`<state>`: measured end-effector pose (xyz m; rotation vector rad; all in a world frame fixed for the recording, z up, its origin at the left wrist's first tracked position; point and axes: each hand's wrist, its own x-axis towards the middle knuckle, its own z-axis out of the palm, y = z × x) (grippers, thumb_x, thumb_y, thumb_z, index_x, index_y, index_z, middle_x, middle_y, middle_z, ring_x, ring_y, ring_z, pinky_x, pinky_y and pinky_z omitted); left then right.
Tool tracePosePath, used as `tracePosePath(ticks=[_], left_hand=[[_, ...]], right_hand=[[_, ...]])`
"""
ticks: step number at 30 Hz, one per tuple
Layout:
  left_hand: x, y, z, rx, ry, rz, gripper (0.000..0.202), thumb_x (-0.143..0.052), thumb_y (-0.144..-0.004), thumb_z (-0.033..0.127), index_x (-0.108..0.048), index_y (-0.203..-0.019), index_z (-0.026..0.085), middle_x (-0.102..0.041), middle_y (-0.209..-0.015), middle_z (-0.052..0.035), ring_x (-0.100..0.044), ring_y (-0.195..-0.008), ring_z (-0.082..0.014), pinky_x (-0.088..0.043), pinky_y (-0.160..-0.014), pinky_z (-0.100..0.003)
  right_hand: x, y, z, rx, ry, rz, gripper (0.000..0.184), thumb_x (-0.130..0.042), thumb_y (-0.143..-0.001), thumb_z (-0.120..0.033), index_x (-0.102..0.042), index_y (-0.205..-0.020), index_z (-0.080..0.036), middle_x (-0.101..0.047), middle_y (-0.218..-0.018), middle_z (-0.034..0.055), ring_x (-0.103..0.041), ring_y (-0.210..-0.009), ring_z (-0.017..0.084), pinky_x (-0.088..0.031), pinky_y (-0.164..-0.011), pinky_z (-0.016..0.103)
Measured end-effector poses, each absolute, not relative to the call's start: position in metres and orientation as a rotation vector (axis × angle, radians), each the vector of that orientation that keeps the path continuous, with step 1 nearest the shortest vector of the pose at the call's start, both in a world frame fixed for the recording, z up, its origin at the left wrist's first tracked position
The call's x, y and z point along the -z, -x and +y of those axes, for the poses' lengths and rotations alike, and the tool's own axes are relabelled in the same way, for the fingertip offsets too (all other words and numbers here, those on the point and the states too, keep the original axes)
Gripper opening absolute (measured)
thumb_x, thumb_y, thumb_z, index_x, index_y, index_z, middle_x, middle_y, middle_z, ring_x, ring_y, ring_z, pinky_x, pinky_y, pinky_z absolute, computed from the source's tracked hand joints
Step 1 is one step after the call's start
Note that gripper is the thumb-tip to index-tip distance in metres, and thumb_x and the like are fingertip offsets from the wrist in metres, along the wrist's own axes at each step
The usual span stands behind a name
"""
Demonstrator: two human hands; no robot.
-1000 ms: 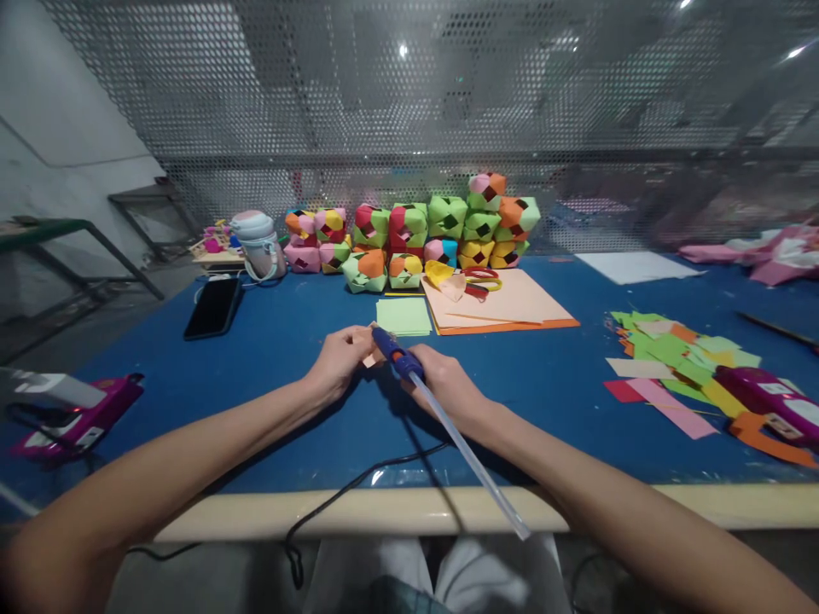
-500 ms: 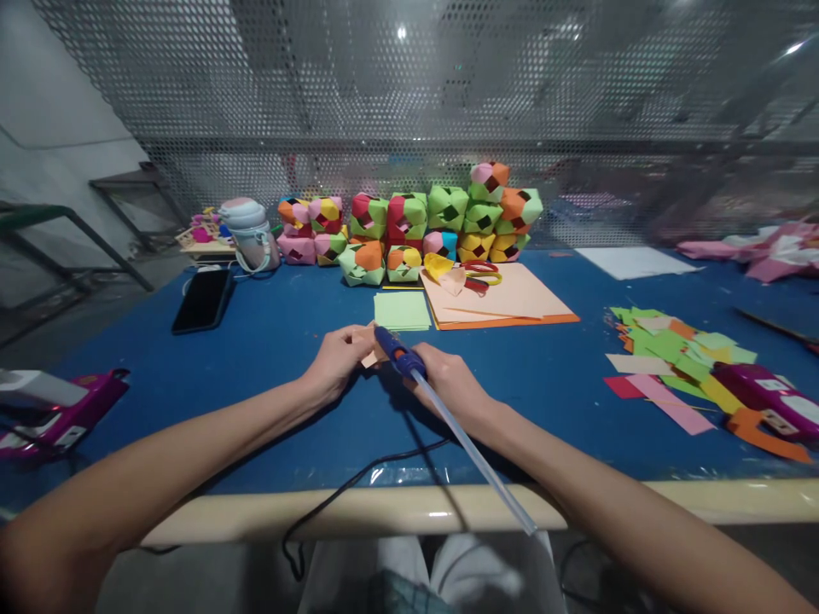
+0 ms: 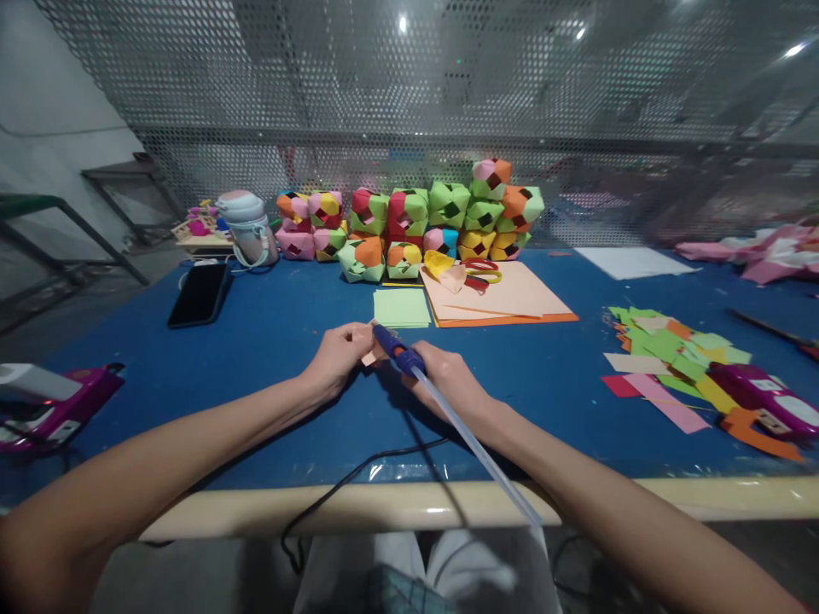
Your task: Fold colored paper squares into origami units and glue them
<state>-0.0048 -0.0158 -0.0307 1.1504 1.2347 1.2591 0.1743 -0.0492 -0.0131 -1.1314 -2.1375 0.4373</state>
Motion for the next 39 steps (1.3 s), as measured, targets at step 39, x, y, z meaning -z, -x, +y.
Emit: tracePosePath(ticks=[39], left_hand=[[0.0357,0.0039,-0.0177,-1.23,-1.165,1.187,0.012,-0.061,-0.066,0.025,-0.062,-0.064,0.013,-0.059,-0.056,0.0008,-0.051,-0.047,-0.0089,-0.038,-0.043,-0.019]], right_hand=[[0.0035,-0.1721,-0.0573,-0.517,1.26,-2.104,0.008,-0.045,-0.072,-0.029,-0.048,-0.069,-0.022,-0.058,-0.064,0.0012,-0.052,-0.054,0.014,-0.038,-0.053,0.024]])
